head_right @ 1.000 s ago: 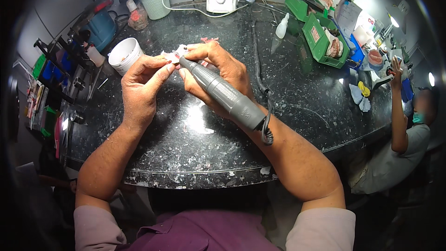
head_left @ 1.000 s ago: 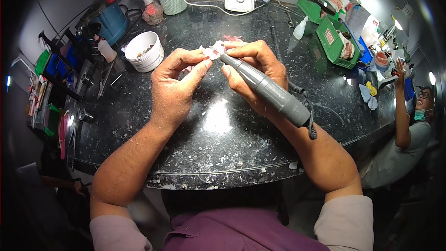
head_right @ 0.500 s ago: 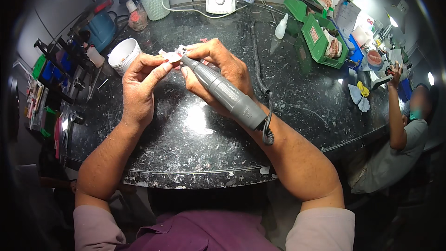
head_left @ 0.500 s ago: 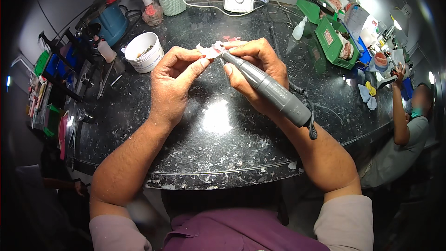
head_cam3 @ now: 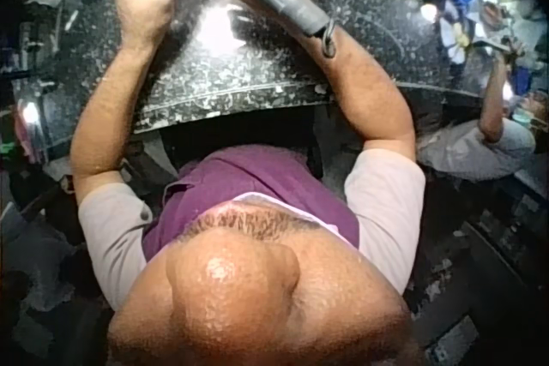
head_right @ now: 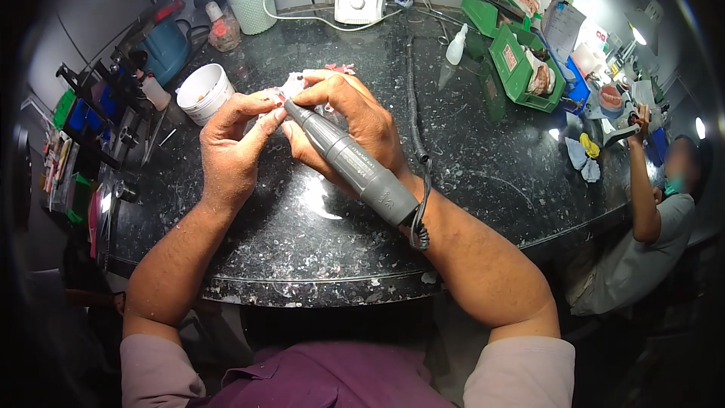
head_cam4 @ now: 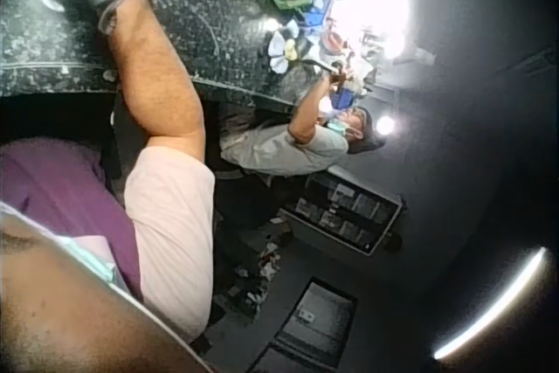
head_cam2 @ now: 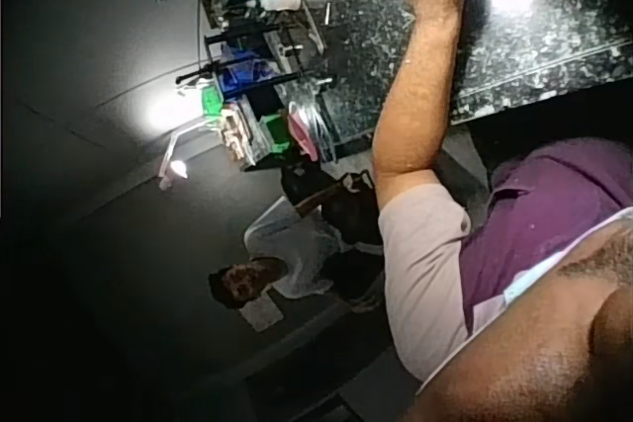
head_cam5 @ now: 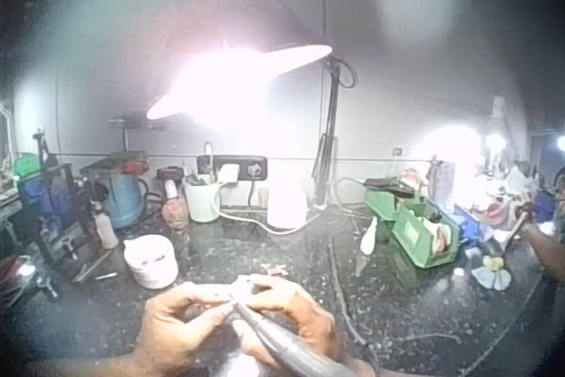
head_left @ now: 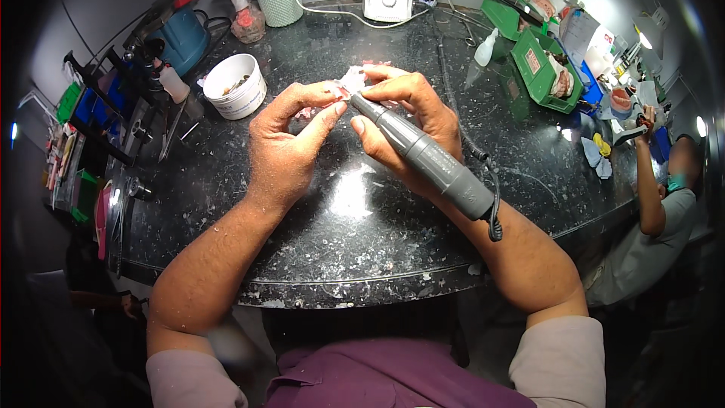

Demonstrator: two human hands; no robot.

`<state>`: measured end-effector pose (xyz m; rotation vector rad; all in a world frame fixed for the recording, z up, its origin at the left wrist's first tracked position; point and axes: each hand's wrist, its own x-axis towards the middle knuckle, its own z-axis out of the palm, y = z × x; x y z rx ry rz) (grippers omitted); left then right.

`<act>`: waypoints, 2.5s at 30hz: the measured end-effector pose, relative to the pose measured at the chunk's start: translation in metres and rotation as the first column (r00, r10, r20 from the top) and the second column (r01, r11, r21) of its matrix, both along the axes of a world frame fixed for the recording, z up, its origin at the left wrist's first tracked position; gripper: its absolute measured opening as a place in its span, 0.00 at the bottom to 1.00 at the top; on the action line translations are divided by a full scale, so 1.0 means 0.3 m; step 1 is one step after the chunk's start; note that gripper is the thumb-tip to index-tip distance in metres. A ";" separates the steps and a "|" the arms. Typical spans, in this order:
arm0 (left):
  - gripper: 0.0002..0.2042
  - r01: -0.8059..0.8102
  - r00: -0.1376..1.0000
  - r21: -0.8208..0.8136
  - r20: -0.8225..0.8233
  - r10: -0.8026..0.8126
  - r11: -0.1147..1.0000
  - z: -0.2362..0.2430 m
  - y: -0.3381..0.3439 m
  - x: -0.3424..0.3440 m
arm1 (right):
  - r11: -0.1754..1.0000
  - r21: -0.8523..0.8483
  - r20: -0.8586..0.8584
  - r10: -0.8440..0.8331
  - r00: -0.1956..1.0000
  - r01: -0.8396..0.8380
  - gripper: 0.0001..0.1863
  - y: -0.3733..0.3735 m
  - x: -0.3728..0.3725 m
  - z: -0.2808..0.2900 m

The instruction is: The person shapes and trims a dental prosthesis using a handheld rotary tool, turning the piece by hand to grind its different surfaces and edges.

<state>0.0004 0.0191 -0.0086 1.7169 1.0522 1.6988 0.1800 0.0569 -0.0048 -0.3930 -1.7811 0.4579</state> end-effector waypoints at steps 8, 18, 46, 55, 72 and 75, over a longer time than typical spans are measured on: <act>0.06 -0.008 1.000 0.010 0.009 0.008 1.000 -0.003 -0.001 0.008 | 0.996 -0.085 0.066 0.028 0.997 -0.023 0.18 -0.013 0.004 -0.004; 0.07 0.020 0.999 -0.003 0.035 -0.020 1.000 -0.003 -0.002 0.007 | 0.990 -0.134 0.046 0.045 0.998 -0.039 0.18 -0.008 0.014 -0.006; 0.05 0.151 0.967 -0.104 0.223 -0.125 0.983 0.003 0.005 -0.002 | 1.000 0.022 0.087 0.008 0.996 -0.010 0.16 0.003 0.011 0.008; 0.04 0.148 0.968 -0.097 0.220 -0.124 0.984 0.002 0.008 0.001 | 0.997 0.082 0.134 -0.017 0.991 0.006 0.18 0.002 0.019 0.012; 0.05 0.063 0.990 -0.046 0.126 -0.057 0.997 0.000 0.003 0.003 | 1.000 0.014 0.085 0.001 0.996 -0.003 0.18 -0.007 0.005 0.008; 0.05 0.066 0.990 -0.068 0.127 -0.057 0.995 -0.002 0.004 0.002 | 1.000 -0.022 0.004 0.013 1.000 -0.012 0.19 0.002 0.009 0.007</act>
